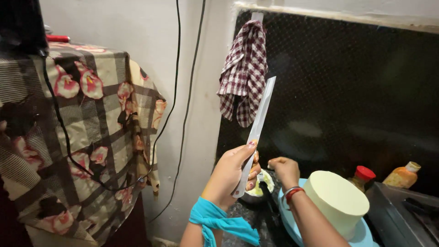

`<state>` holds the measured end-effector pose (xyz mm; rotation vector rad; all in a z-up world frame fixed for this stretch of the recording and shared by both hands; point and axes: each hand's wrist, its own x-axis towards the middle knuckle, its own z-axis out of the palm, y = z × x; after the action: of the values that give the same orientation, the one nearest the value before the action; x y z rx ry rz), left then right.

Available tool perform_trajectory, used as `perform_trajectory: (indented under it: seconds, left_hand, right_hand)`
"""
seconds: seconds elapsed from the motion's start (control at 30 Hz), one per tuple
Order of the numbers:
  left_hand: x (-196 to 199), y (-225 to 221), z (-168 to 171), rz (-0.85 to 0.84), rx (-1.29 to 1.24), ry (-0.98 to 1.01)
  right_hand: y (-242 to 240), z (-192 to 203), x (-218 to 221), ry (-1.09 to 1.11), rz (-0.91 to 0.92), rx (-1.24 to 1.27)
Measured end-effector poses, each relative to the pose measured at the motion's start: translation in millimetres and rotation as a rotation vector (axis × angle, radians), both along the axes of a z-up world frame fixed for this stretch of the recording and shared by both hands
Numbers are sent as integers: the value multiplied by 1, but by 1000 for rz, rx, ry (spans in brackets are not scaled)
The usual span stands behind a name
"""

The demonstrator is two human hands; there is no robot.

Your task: The person smooths frosting on a cake on a rotating stand using a plastic scraper and a metal blade, then wipes their hand on a hanging cloth.

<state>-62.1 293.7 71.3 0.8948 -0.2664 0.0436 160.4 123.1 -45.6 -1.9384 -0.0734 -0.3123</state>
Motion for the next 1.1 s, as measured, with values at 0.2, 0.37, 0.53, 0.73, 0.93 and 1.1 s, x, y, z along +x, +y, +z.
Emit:
perform_trajectory:
  seconds: [0.2,0.37,0.53,0.73,0.93,1.1]
  left_hand:
    - [23,5,-21,-30,-53,30]
    - [37,4,-37,-30,-68,61]
    - [41,1,-44,-73,-93,80]
    - [39,-3,-45,-81,-82,73]
    - [37,-16,-41,-81,-57,75]
    - [41,-38,-37,-104,5,65]
  right_hand:
    - [10,-58,25,494,136,467]
    - [26,-51,-25,828,268,702]
    - [32,-55,-51,890,396,692]
    - [31,-73,-64,885,295,604]
    - [23,-84,-74,842,200,490]
    - [-1,-104,-48,613,449,658]
